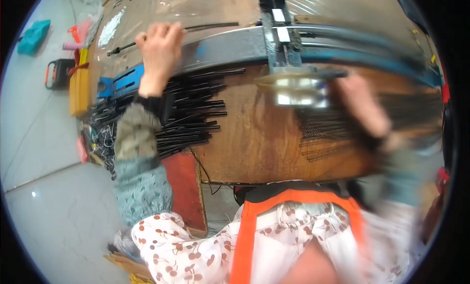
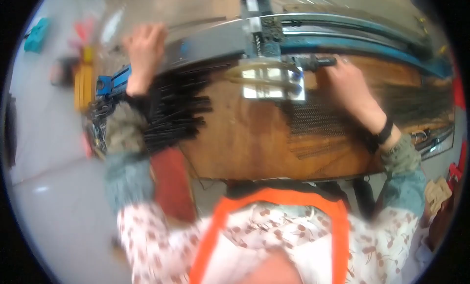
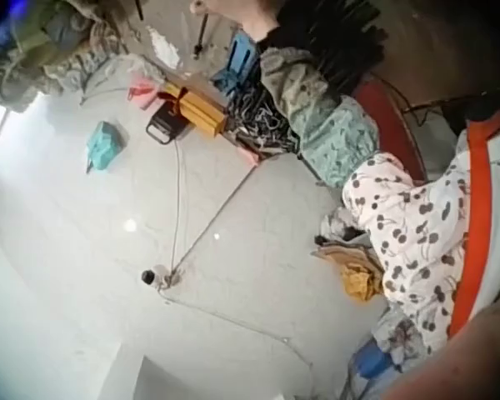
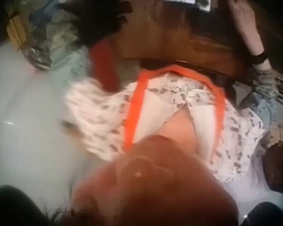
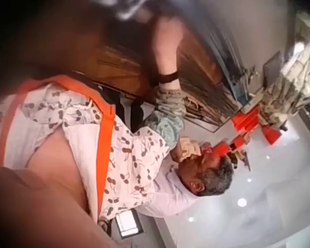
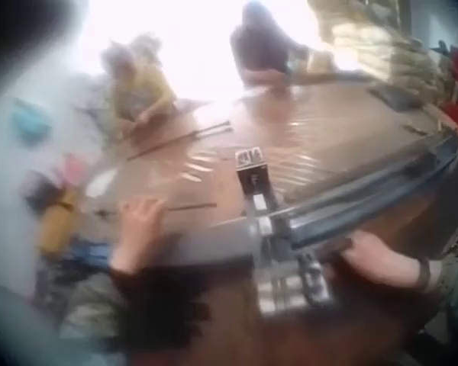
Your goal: The worker is using a specialized machine to bend and process metal wires on a wooden workbench.
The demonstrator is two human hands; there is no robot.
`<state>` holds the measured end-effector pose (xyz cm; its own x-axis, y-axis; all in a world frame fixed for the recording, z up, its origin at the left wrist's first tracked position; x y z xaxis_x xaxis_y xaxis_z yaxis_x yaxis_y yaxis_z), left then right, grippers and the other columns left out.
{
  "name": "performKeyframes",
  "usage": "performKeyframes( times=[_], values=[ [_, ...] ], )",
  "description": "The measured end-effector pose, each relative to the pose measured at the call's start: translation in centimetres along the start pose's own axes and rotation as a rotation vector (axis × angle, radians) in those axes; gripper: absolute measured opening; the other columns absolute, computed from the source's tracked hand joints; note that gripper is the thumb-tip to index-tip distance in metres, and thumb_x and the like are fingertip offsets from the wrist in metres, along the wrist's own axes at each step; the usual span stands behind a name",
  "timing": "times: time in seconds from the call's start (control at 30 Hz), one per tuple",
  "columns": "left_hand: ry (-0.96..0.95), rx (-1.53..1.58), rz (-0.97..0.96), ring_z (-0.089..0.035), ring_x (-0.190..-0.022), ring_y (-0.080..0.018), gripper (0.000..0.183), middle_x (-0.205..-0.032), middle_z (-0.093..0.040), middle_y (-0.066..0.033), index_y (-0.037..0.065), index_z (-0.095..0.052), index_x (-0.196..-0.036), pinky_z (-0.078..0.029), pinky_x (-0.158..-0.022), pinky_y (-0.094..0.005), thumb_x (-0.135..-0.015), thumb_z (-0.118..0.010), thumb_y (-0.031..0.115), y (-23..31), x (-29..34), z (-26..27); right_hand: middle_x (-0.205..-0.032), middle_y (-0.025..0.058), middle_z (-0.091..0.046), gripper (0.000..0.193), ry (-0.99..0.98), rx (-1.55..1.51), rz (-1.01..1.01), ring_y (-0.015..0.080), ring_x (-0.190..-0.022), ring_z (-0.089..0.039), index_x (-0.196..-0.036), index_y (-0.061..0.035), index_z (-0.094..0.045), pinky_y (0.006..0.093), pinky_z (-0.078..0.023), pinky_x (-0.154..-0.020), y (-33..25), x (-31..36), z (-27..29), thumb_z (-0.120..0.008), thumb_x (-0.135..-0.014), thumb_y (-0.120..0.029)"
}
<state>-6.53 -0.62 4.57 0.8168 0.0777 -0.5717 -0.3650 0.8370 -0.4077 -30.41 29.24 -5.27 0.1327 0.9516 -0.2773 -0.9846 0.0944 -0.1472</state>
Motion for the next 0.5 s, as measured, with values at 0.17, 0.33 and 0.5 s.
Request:
performKeyframes(
  times=[0.17, 0.33, 0.5],
  values=[
    [-0.246, 0.140, 0.129, -0.060, -0.076, -0.0223, 0.013, -0.076, -0.061, -0.0029, 0.012, -0.064, -0.083, -0.043, -0.069, -0.0357, -0.087, -0.070, 0.023, 1.9, 10.3, 7.1, -0.099, 0.0122, -0.066, 0.024, -0.350, 0.034, -0.042, 0.0267, -0.090, -0.066, -0.106, -0.0077, -0.064, 0.0358, -0.054, -0.075, -6.3, 2.7, 1.5, -0.056, -0.085, 0.002],
    [-0.303, 0.232, 0.069, -0.061, -0.086, -0.0236, 0.010, -0.089, -0.063, -0.0035, 0.012, -0.066, -0.091, -0.046, -0.076, -0.0388, -0.084, -0.069, 0.020, 2.4, 12.6, 5.9, -0.081, 0.0185, -0.062, 0.012, -0.613, -0.234, -0.115, 0.0412, -0.079, -0.060, -0.081, -0.0041, -0.060, 0.0486, -0.048, -0.066, -8.0, 2.9, 1.5, -0.057, -0.070, 0.001],
    [-0.449, 0.170, 0.090, -0.065, -0.074, -0.0209, 0.008, -0.078, -0.063, -0.0017, 0.016, -0.063, -0.084, -0.046, -0.066, -0.0362, -0.088, -0.060, 0.022, 5.9, 10.6, 2.0, -0.073, 0.0185, -0.063, 0.004, -0.679, -0.214, -0.251, 0.0413, -0.074, -0.062, -0.074, -0.0049, -0.061, 0.0488, -0.049, -0.064, -5.6, 3.1, 2.6, -0.059, -0.071, -0.002]
  ],
)
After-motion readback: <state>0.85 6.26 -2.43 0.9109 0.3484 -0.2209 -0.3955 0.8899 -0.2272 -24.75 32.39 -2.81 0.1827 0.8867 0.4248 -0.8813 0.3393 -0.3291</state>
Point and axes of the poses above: each hand's wrist, its own x-axis away from the middle knuckle, its own z-axis out of the back of the hand, y = z × x, the point moved 8 cm from there along -x, towards the middle knuckle
